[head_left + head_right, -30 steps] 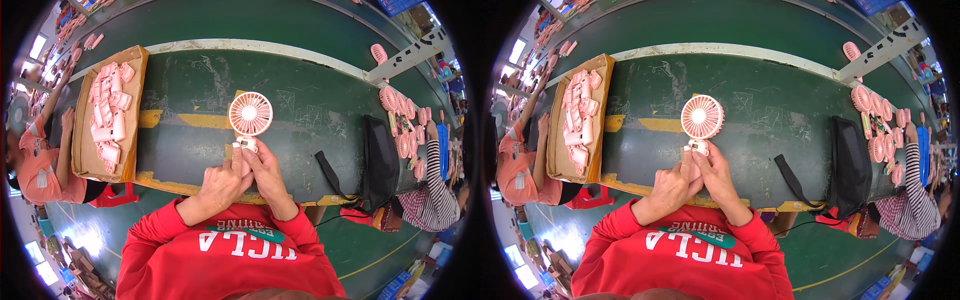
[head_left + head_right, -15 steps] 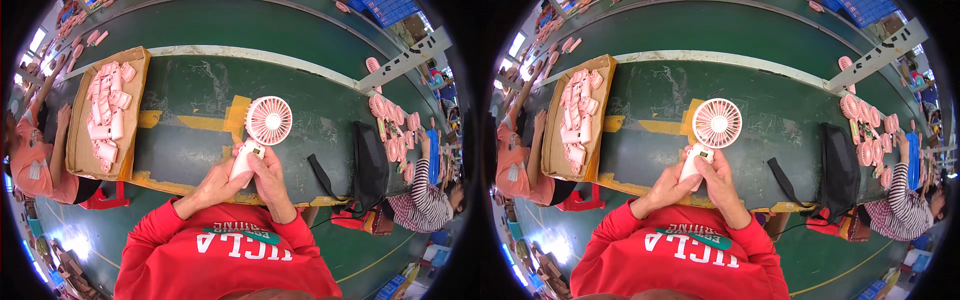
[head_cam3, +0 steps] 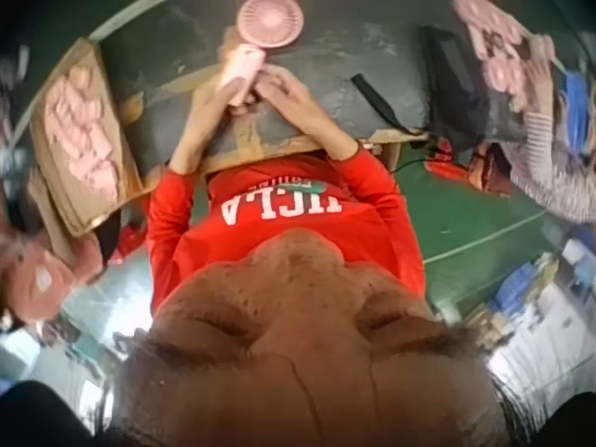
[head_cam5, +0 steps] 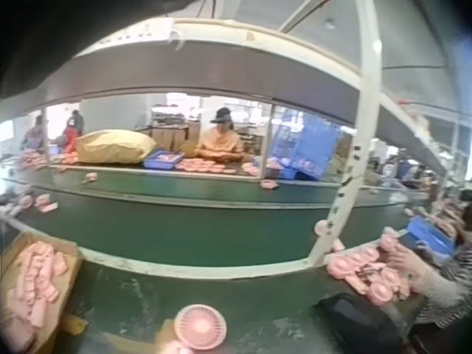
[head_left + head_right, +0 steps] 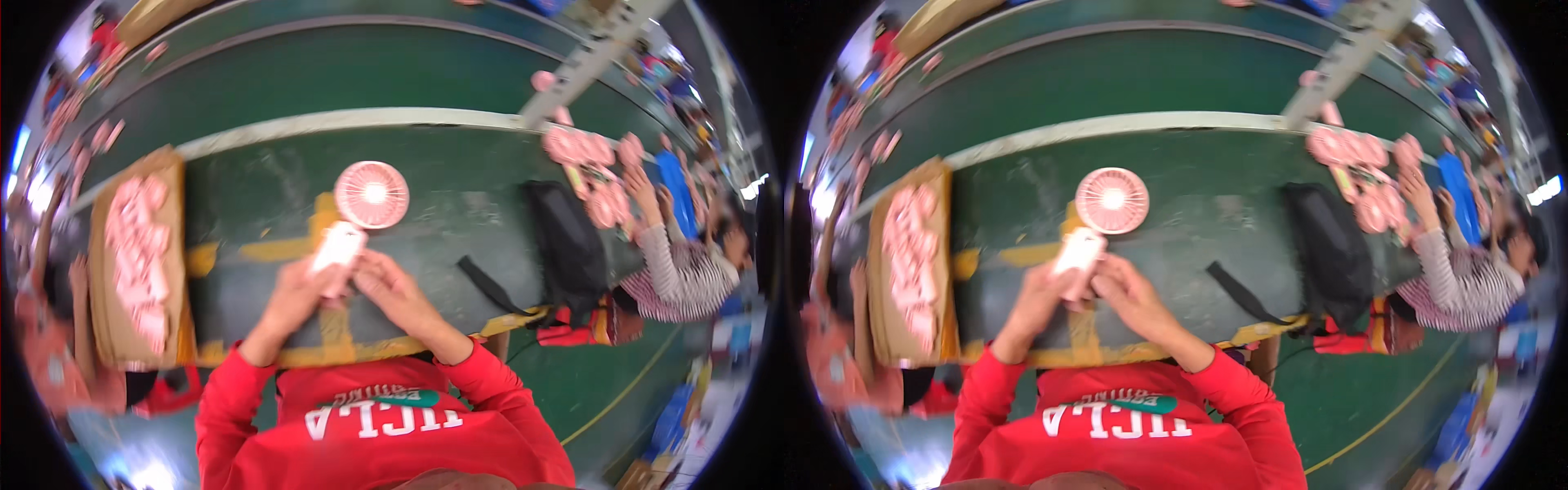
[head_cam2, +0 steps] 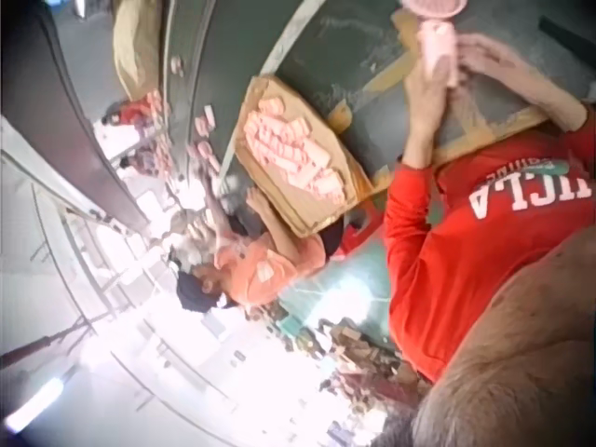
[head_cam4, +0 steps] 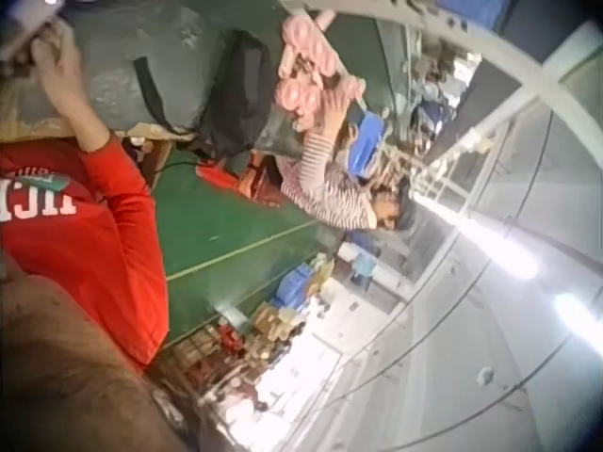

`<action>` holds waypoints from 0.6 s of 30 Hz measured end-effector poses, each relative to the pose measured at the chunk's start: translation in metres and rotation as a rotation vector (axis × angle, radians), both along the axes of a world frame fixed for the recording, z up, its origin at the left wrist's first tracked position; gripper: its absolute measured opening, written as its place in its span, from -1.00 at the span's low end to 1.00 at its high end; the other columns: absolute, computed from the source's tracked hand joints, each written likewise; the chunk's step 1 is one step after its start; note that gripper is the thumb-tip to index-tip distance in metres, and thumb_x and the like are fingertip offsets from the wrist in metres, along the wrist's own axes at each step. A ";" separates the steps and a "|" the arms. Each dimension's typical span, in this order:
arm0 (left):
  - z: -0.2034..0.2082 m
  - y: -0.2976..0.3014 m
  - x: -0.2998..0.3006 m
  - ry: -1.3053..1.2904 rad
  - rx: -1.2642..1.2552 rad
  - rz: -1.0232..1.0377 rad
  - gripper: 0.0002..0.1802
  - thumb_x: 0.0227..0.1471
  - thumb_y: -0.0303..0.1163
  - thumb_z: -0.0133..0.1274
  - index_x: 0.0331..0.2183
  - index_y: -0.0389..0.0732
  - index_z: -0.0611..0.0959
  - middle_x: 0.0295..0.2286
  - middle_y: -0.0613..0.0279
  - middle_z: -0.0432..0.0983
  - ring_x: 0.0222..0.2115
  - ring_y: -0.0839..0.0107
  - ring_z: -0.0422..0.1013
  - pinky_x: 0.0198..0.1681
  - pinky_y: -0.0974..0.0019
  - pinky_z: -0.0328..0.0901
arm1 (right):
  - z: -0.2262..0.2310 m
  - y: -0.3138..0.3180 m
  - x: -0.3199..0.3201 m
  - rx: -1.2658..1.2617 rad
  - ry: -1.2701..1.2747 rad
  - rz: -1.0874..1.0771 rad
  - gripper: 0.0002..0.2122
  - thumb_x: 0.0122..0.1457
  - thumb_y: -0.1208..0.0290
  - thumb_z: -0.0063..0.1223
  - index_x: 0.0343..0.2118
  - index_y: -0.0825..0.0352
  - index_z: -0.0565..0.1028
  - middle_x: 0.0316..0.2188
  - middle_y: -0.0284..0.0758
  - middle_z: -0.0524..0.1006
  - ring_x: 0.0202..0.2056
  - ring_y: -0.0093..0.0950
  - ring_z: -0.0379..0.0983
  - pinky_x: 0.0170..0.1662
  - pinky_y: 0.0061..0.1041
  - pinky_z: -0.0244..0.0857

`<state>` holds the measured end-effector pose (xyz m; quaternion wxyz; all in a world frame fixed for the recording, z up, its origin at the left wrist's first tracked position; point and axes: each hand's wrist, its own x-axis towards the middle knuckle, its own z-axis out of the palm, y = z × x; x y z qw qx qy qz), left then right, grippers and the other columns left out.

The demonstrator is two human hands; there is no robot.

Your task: The person assembles portable fans by fitting internal components and batteries into the handle housings, snapping on the back covers by hand, and placing the assembled fans onto the conveyor belt.

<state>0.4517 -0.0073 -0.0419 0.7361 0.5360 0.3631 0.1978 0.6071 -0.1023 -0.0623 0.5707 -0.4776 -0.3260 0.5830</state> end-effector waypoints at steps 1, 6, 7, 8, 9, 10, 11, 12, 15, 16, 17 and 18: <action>0.005 0.019 0.000 0.052 0.121 0.059 -0.80 0.08 -0.34 -0.04 -0.41 -0.30 0.52 -0.57 0.29 0.49 -0.64 0.60 0.36 -0.62 0.53 0.24 | -0.003 -0.002 0.008 0.052 -0.062 -0.002 -0.62 0.23 0.38 -0.13 0.07 0.40 0.19 0.01 -0.26 0.34 -0.01 -0.56 0.28 0.03 -0.56 0.17; 0.002 0.163 0.006 0.520 1.067 0.254 -0.67 0.07 -0.19 -0.08 -0.33 -0.31 0.49 -0.57 0.06 0.50 -0.61 0.23 0.40 -0.52 0.24 0.29 | 0.053 -0.007 0.098 0.023 -0.661 -0.147 -0.78 0.18 0.41 -0.02 -0.15 0.38 0.43 -0.24 -0.36 0.51 -0.18 -0.63 0.38 -0.10 -0.60 0.27; -0.007 0.193 0.011 0.641 1.397 0.368 -0.63 0.07 -0.15 -0.09 -0.30 -0.31 0.47 -0.55 -0.01 0.50 -0.54 0.05 0.44 -0.45 0.11 0.32 | 0.061 -0.004 0.125 0.096 -0.792 -0.243 -0.80 0.15 0.41 0.00 -0.20 0.38 0.45 -0.27 -0.37 0.50 -0.25 -0.64 0.39 -0.16 -0.61 0.29; 0.002 0.209 0.029 0.806 1.259 0.355 -0.59 0.07 -0.13 -0.11 -0.19 -0.28 0.42 -0.45 -0.07 0.49 -0.40 -0.04 0.42 -0.34 0.02 0.30 | 0.071 -0.002 0.156 0.085 -0.921 -0.343 -0.81 0.14 0.43 0.02 -0.22 0.38 0.45 -0.32 -0.40 0.51 -0.28 -0.66 0.39 -0.21 -0.62 0.30; 0.013 0.222 0.048 0.960 1.119 0.336 -0.52 0.07 -0.11 -0.13 -0.08 -0.26 0.38 -0.35 -0.13 0.49 -0.26 -0.13 0.40 -0.23 -0.08 0.28 | 0.073 0.000 0.193 0.098 -1.110 -0.448 -0.82 0.13 0.44 0.00 -0.23 0.39 0.46 -0.37 -0.35 0.52 -0.32 -0.61 0.41 -0.23 -0.60 0.31; 0.005 0.244 0.055 0.953 1.120 0.336 -0.52 0.07 -0.11 -0.13 -0.08 -0.26 0.38 -0.35 -0.13 0.49 -0.26 -0.13 0.40 -0.23 -0.08 0.28 | 0.086 0.004 0.223 0.064 -1.429 -0.543 -0.82 0.11 0.44 -0.02 -0.25 0.39 0.46 -0.39 -0.25 0.53 -0.35 -0.49 0.46 -0.26 -0.54 0.32; -0.014 0.275 0.055 0.991 1.093 0.379 -0.47 0.06 -0.11 -0.11 -0.02 -0.25 0.31 -0.23 -0.16 0.42 -0.20 -0.11 0.37 -0.18 -0.07 0.27 | 0.090 0.010 0.257 -0.063 -1.538 -0.584 -0.81 0.07 0.42 -0.01 -0.28 0.39 0.46 -0.40 -0.16 0.52 -0.35 -0.32 0.47 -0.26 -0.43 0.33; -0.028 0.295 0.060 1.022 1.070 0.417 -0.40 0.06 -0.10 -0.10 0.05 -0.24 0.24 -0.11 -0.19 0.34 -0.14 -0.09 0.34 -0.13 -0.06 0.25 | 0.077 0.013 0.301 -0.174 -1.790 -0.628 -0.78 0.03 0.42 0.02 -0.25 0.36 0.46 -0.32 -0.14 0.51 -0.30 -0.19 0.46 -0.23 -0.31 0.32; -0.068 0.304 0.082 0.952 1.171 0.418 -0.37 0.03 -0.08 -0.05 0.04 -0.24 0.24 0.02 -0.15 0.19 -0.05 -0.09 0.25 -0.05 -0.03 0.21 | 0.051 0.023 0.389 -0.411 -1.850 -0.512 -0.48 -0.07 0.29 0.15 -0.01 0.33 0.29 -0.07 -0.08 0.38 -0.02 -0.11 0.29 0.00 -0.25 0.20; -0.077 0.297 0.088 0.989 1.289 0.459 -0.36 0.04 -0.10 -0.05 0.06 -0.23 0.22 0.03 -0.11 0.18 0.01 -0.03 0.20 0.02 0.02 0.14 | 0.037 0.029 0.405 -0.416 -1.890 -0.466 -0.35 -0.14 0.24 0.21 0.04 0.35 0.23 -0.08 -0.03 0.35 -0.05 -0.06 0.28 0.01 -0.21 0.20; -0.078 0.292 0.091 0.995 1.285 0.457 -0.36 0.04 -0.10 -0.05 0.06 -0.23 0.22 0.03 -0.11 0.18 0.01 -0.03 0.20 0.02 0.02 0.14 | 0.031 0.037 0.410 -0.419 -1.927 -0.415 -0.22 -0.22 0.18 0.28 0.09 0.36 0.17 -0.08 0.03 0.32 -0.07 -0.01 0.28 0.02 -0.17 0.19; -0.077 0.290 0.092 0.961 1.278 0.463 -0.38 0.05 -0.12 -0.06 0.07 -0.22 0.22 0.04 -0.10 0.18 0.03 0.00 0.18 0.05 0.04 0.12 | 0.024 0.047 0.413 -0.673 -1.848 -0.345 -0.06 -0.29 0.06 0.31 0.14 0.39 0.07 0.01 0.04 0.24 0.02 -0.01 0.20 0.08 -0.16 0.11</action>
